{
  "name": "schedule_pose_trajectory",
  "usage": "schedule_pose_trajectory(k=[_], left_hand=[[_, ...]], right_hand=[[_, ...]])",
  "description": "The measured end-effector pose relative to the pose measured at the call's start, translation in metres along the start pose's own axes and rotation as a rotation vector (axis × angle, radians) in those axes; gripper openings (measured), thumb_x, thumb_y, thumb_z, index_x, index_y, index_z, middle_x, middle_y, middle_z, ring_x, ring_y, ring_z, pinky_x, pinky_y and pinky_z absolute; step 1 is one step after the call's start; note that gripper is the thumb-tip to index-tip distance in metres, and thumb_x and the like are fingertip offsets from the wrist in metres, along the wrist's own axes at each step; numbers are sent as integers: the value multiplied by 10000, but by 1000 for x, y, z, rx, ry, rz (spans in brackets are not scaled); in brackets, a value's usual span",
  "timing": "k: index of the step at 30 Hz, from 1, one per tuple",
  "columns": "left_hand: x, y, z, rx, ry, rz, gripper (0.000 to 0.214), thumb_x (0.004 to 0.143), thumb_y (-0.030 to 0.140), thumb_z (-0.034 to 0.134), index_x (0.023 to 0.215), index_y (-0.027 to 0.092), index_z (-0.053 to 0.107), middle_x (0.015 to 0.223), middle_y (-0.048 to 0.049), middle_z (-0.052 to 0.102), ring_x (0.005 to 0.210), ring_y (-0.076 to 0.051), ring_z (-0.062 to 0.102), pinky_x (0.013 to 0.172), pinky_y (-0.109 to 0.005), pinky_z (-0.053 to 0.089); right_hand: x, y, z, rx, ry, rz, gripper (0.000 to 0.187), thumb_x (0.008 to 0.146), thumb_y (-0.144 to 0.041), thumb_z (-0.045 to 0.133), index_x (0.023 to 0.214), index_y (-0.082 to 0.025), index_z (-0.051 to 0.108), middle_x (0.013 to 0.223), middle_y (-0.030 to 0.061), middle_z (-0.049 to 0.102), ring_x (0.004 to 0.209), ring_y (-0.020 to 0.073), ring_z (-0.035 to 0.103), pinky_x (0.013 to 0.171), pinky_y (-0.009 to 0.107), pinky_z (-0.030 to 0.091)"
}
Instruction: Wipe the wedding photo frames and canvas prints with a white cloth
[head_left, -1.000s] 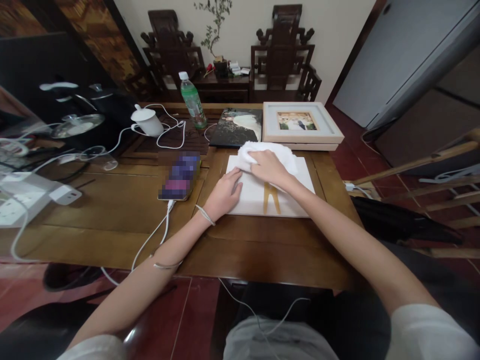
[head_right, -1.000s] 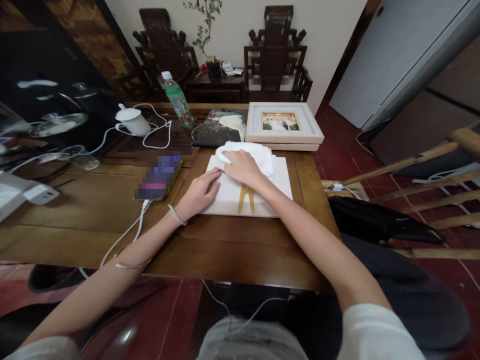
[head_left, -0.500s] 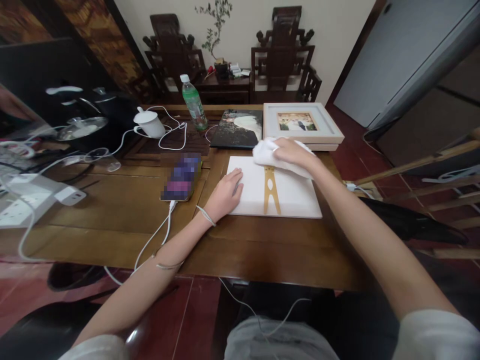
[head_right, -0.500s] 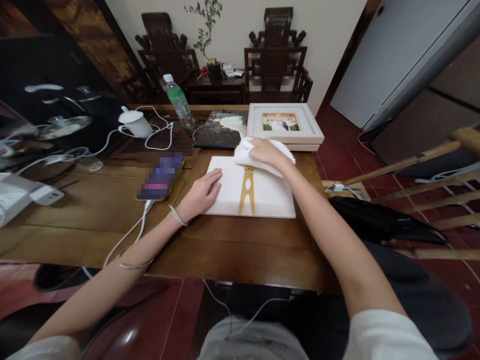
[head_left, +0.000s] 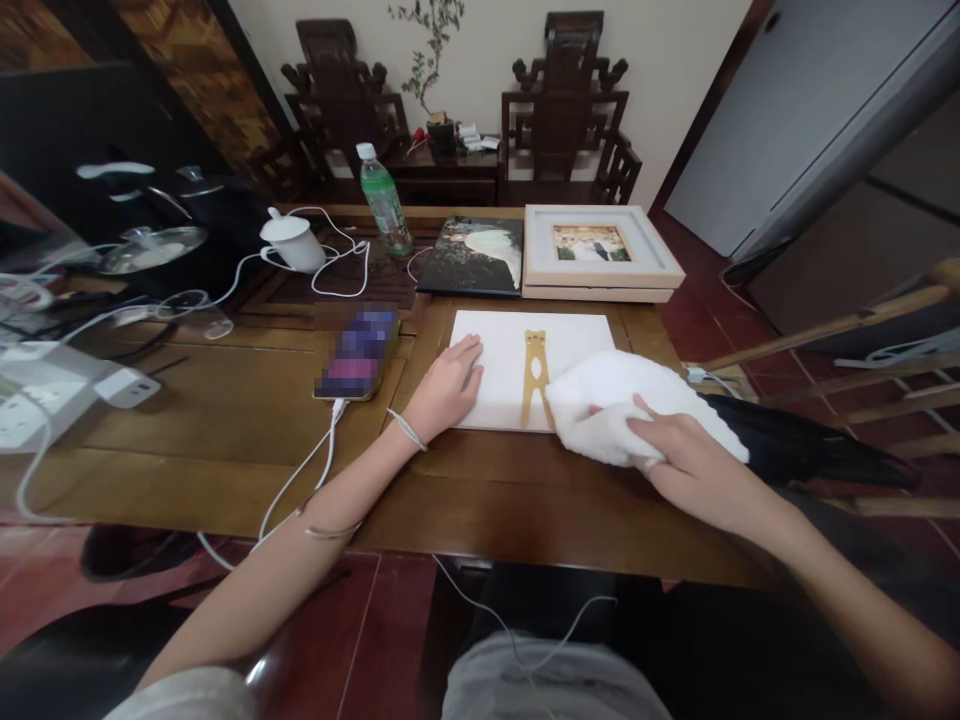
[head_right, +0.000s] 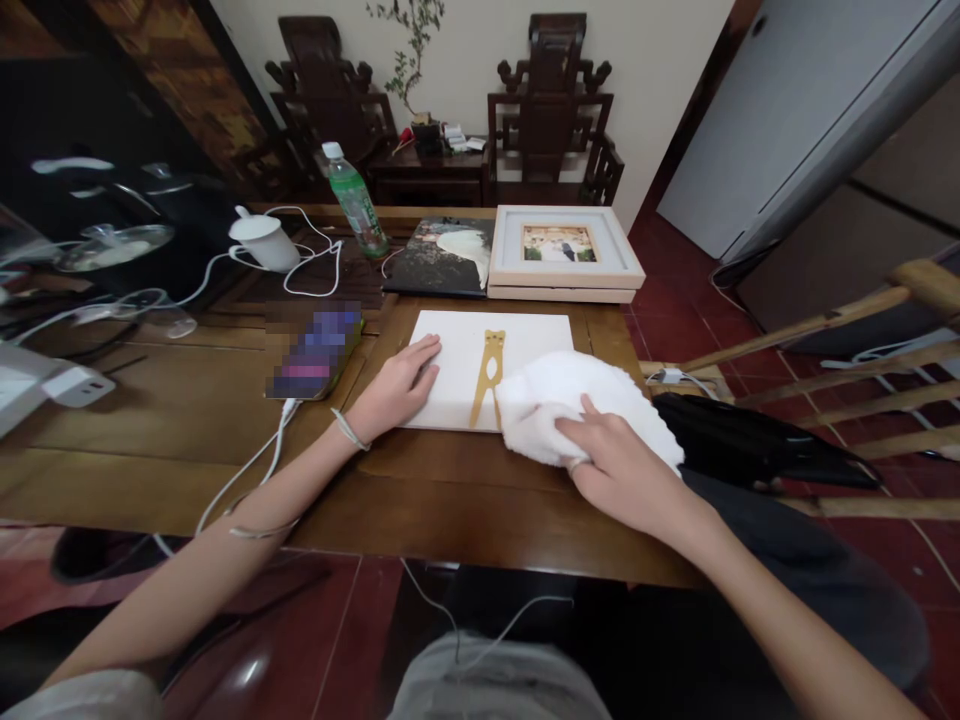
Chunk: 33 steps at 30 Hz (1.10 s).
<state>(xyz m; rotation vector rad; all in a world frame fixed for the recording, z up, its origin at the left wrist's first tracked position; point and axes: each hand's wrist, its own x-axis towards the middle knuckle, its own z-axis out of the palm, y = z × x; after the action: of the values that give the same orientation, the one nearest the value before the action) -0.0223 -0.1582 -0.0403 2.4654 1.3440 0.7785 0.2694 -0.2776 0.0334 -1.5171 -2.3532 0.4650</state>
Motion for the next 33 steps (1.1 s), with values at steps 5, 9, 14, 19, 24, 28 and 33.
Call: schedule_pose_trajectory(k=[5,9,14,19,24,28,33], left_hand=[[0,1,-1,15,-7,9,411,945,210,411,1280,53,590,1425,-201,551,1393,-305,462,1180,-488,372],[0,3,-2,23,-13,8,433,949,206,398,1288,8,579,1428,-225,540,1391,-311,462,1184,-475,368],[0,3,-3,22,-15,8,426,953,201,392,1294,22,574,1435,-215,537,1399,-301,453,1186,-474,366],[0,3,-1,11,-14,2,416,949,193,398,1293,39,577,1436,-210,537,1406,-300,443,1191,-478,358],[0,3,-1,11,-32,-11,421,953,200,395,1307,51,567,1447,-208,526,1412,-301,435,1191,-496,352],[0,3,-3,10,-32,-17,423,953,208,394,1313,68,566,1452,-194,526,1410,-300,436,1190,-503,351],[0,3,-3,7,-33,-14,426,949,208,394,1308,60,569,1453,-200,523,1412,-301,434,1188,-500,355]], right_hand=[[19,13,-9,18,-77,-4,139,752,-182,408,642,-259,373,593,15,497,685,256,569,782,439,472],[75,39,-10,33,69,39,142,717,-225,418,606,-251,333,567,-10,440,571,187,443,675,368,383],[111,52,-2,-54,193,71,166,703,-207,426,627,-261,288,580,-1,417,604,202,449,633,345,329],[62,26,6,-186,85,-29,199,732,-168,415,660,-271,260,553,0,444,626,243,530,816,421,425],[-14,-6,0,-200,-73,-107,179,721,-88,390,734,-249,469,1048,84,717,1048,315,636,895,436,452],[-29,-13,-11,-186,-202,-79,252,700,-77,406,790,-251,564,1025,76,723,1063,302,637,858,409,466],[18,2,-17,-89,-174,-14,105,769,-180,437,690,-247,458,718,42,608,785,256,603,753,374,446]])
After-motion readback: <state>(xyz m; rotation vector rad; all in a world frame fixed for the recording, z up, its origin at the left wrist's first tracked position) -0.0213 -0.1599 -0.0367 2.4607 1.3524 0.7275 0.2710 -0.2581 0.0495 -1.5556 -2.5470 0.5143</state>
